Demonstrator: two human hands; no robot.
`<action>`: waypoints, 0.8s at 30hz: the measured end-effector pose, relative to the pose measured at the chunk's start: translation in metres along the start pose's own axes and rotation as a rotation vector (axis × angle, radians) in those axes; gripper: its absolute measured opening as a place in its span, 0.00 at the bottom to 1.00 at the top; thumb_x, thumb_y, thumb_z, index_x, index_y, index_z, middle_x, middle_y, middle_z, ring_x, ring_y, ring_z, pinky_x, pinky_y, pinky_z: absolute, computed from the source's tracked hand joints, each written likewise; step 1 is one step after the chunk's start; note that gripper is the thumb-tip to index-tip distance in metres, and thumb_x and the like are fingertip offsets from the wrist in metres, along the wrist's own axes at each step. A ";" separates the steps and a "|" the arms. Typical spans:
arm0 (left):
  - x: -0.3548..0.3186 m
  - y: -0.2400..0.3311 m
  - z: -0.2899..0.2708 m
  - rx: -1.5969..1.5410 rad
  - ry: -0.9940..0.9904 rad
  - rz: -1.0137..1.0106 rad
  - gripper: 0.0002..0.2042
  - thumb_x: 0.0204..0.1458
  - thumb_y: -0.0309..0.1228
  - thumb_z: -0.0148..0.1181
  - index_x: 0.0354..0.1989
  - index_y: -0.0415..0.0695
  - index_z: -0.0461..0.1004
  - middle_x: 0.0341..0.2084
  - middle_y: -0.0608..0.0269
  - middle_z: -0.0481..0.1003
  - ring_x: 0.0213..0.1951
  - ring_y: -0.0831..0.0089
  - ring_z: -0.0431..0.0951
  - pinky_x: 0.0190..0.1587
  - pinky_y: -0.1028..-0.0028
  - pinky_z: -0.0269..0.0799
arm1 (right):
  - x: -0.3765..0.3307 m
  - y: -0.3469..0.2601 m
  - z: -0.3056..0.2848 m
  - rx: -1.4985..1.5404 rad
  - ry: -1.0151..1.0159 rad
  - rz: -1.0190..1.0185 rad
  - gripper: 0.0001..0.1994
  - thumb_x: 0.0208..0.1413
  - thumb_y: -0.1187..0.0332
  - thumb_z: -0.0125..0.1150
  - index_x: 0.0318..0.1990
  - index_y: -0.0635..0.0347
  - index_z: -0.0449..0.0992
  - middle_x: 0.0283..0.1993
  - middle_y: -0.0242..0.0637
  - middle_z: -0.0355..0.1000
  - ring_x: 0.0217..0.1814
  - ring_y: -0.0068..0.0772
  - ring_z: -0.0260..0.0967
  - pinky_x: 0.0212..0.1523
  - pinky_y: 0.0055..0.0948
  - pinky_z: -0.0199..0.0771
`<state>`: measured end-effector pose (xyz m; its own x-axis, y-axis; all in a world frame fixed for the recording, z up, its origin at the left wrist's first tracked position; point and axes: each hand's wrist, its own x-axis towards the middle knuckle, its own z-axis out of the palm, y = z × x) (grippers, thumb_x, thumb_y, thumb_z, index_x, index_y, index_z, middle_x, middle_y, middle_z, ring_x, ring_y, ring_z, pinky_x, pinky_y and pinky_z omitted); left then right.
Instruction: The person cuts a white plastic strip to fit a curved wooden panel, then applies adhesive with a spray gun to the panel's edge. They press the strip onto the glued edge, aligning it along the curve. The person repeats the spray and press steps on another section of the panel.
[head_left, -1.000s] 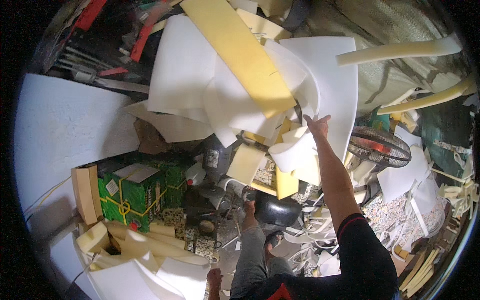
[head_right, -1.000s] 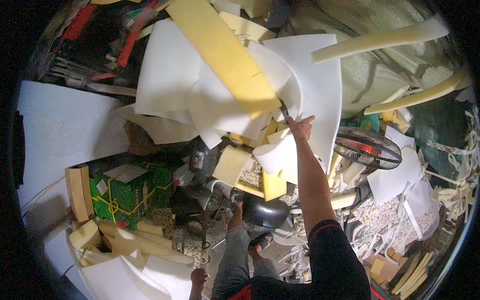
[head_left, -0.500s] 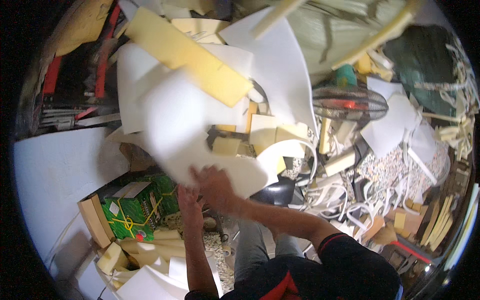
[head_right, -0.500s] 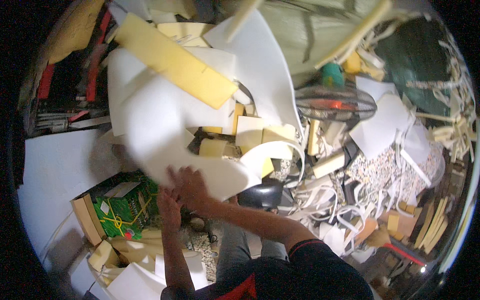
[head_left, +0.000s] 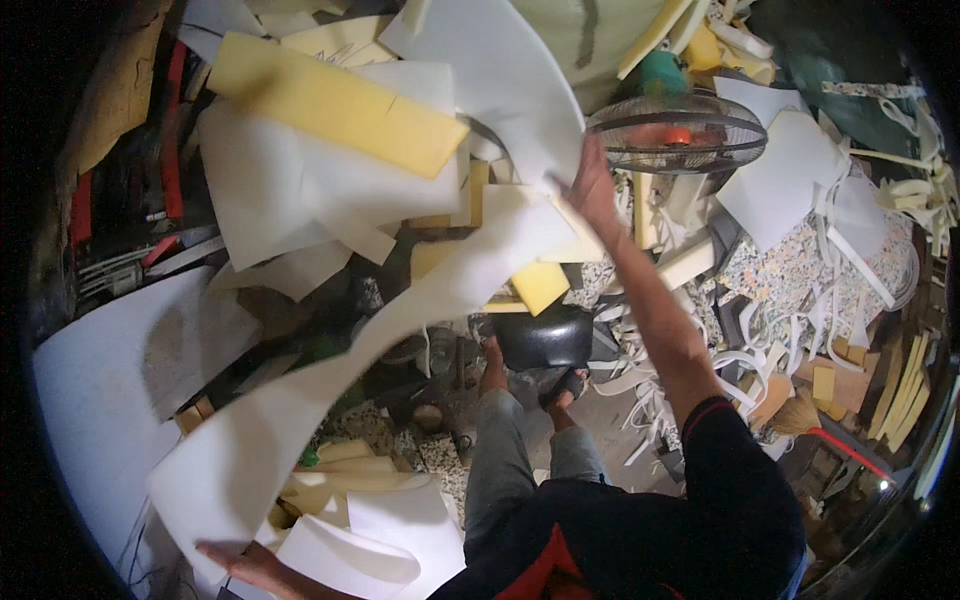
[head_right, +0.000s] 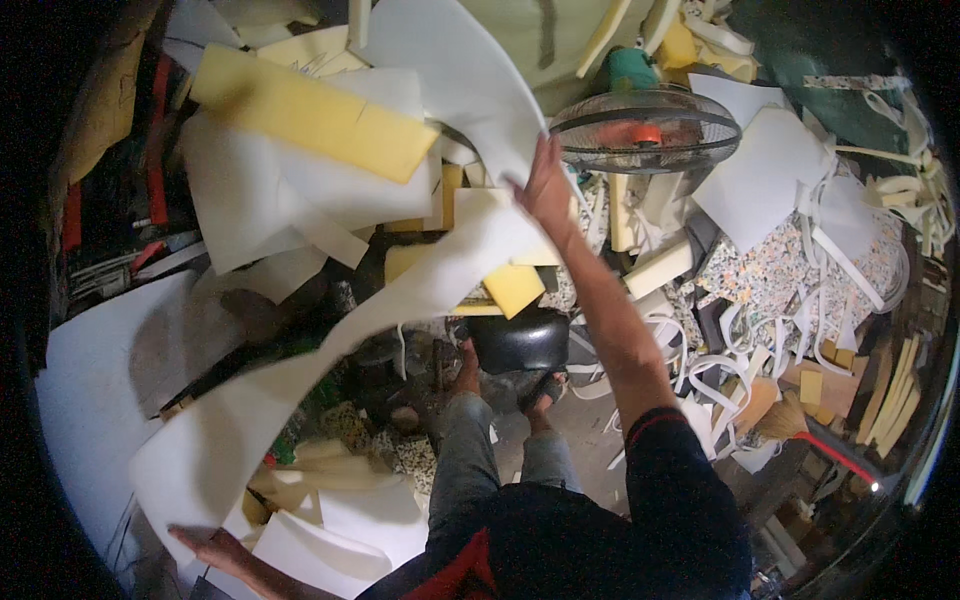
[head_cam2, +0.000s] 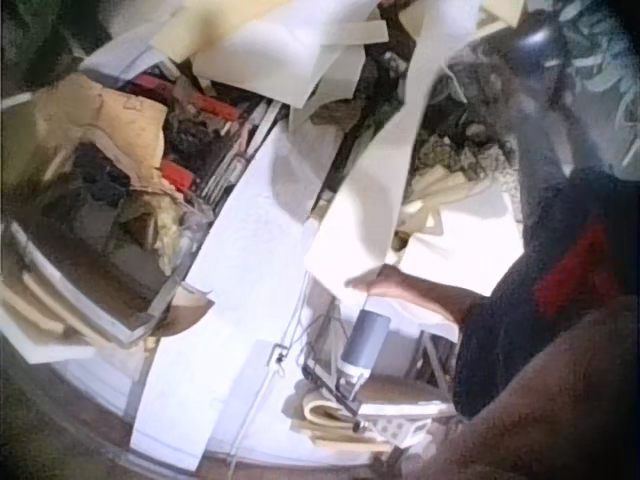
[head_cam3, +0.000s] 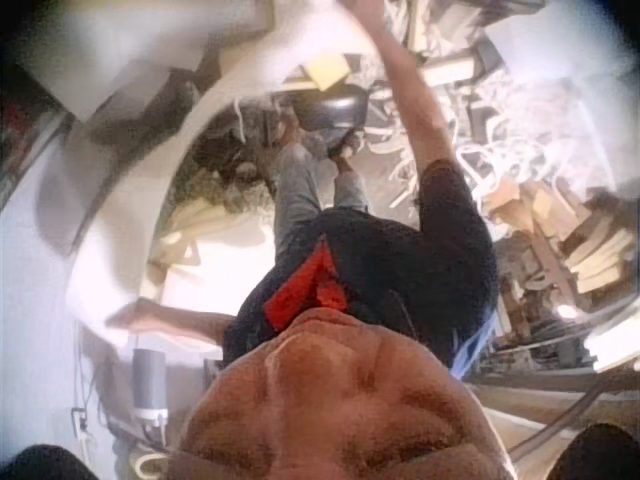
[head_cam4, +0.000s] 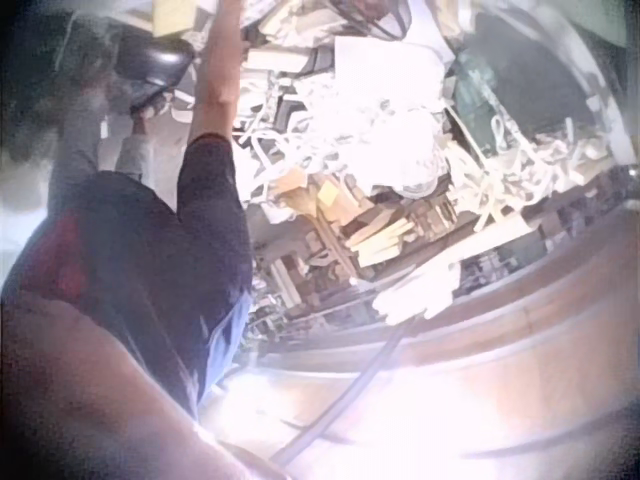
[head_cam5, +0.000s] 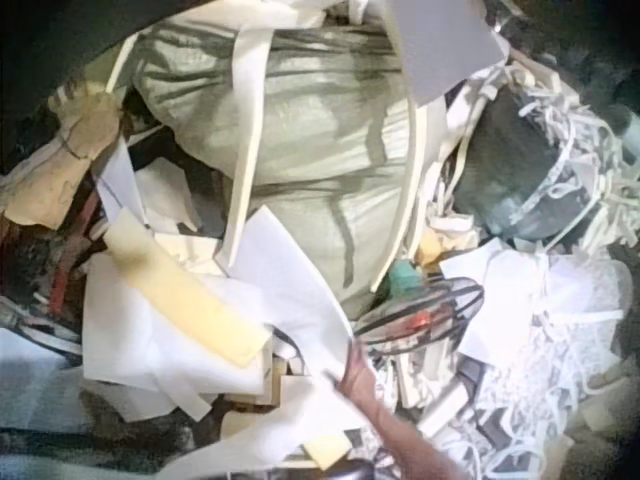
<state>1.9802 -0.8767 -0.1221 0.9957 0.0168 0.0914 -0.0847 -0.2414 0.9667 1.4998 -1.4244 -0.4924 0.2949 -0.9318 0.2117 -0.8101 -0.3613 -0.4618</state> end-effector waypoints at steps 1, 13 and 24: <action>0.029 -0.005 -0.056 0.095 0.059 0.132 0.35 0.65 0.50 0.53 0.71 0.36 0.59 0.70 0.48 0.59 0.68 0.53 0.63 0.72 0.53 0.55 | 0.036 -0.015 -0.009 -0.041 -0.058 0.111 0.55 0.46 0.58 0.77 0.73 0.71 0.45 0.73 0.71 0.48 0.68 0.69 0.61 0.63 0.47 0.70; -0.044 -0.087 0.019 0.327 -0.097 -0.228 0.33 0.63 0.47 0.59 0.68 0.33 0.62 0.61 0.46 0.68 0.59 0.56 0.70 0.63 0.58 0.66 | 0.066 -0.080 0.091 -0.121 -0.265 0.145 0.18 0.59 0.53 0.57 0.37 0.61 0.78 0.33 0.47 0.81 0.32 0.54 0.80 0.33 0.50 0.77; -0.275 -0.215 0.123 0.135 -0.581 -0.863 0.34 0.67 0.51 0.51 0.68 0.33 0.56 0.60 0.47 0.67 0.58 0.59 0.70 0.61 0.60 0.67 | -0.173 -0.332 0.106 0.109 -0.867 -0.616 0.17 0.55 0.67 0.61 0.50 0.65 0.76 0.61 0.47 0.67 0.55 0.47 0.70 0.49 0.42 0.77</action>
<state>1.7292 -0.9484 -0.3840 0.5838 -0.2252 -0.7801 0.6325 -0.4763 0.6108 1.7719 -1.1475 -0.4672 0.9324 -0.2785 -0.2303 -0.3612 -0.7397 -0.5678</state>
